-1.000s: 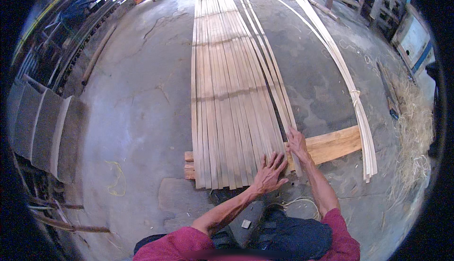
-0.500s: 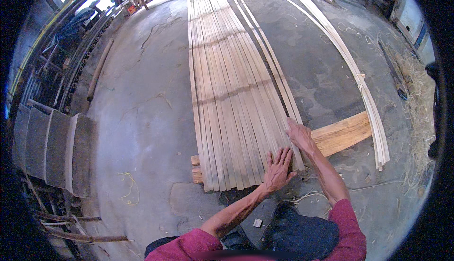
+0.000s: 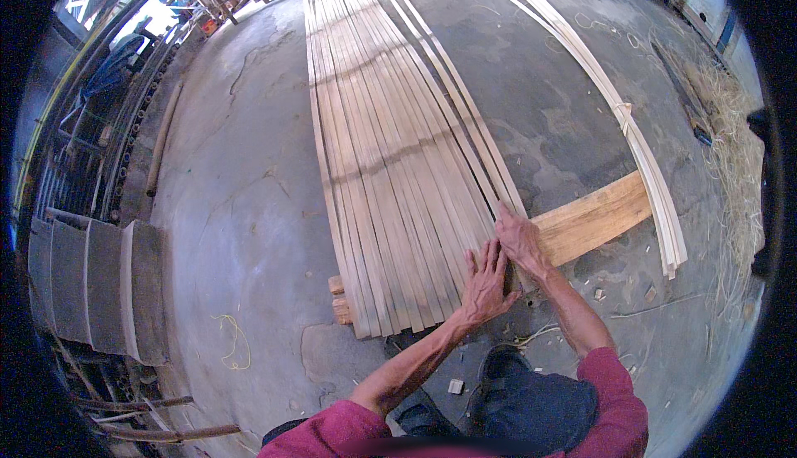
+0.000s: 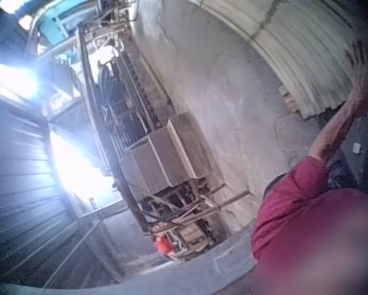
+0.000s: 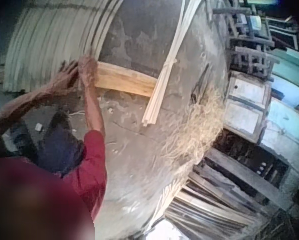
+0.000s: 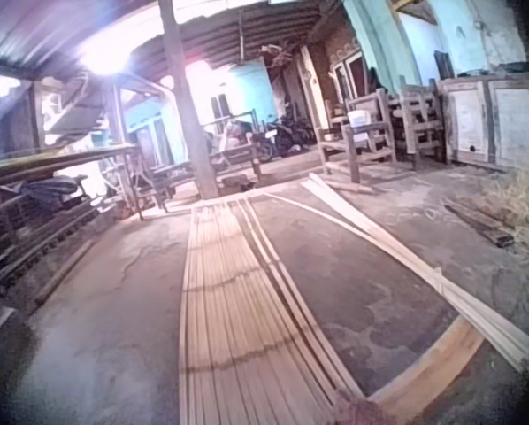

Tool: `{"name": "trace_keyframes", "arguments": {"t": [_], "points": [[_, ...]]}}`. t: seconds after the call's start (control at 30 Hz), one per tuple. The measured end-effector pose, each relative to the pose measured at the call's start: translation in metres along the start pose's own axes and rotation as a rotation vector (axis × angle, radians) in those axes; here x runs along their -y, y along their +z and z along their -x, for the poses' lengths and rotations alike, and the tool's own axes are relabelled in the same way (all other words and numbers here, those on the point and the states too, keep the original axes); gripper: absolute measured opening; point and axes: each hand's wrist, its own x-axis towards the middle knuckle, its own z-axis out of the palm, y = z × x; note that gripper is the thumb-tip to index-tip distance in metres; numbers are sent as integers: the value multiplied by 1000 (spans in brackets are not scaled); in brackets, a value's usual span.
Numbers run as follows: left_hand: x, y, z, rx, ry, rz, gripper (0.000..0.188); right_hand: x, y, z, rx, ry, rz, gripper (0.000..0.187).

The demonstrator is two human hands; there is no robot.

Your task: The person arranges thin wooden strips on the floor, aligning them side by side and adjusting their positions by hand. The strips are placed in a neat row, and the person occasionally lifts and repositions individual strips to ensure alignment.

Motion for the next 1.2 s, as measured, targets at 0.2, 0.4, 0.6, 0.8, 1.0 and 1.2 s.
{"name": "trace_keyframes", "arguments": {"t": [0.2,0.4,0.6,0.8,1.0,1.2], "points": [[-1,3,0,0,-41,33,87,-3,2,-3,110,204,-57,45],[1,2,0,-18,19,-15,85,-2,-1,-4,-274,171,-320,41],[5,2,-15,62,53,-74,87,1,6,-22,-367,-4,-374,40],[16,2,-35,-2,118,56,90,3,12,-32,-114,158,-281,41],[26,9,-36,12,145,106,92,18,2,-25,-188,90,-351,42],[26,18,-24,-157,151,137,82,19,7,-21,17,200,-255,35]]}}
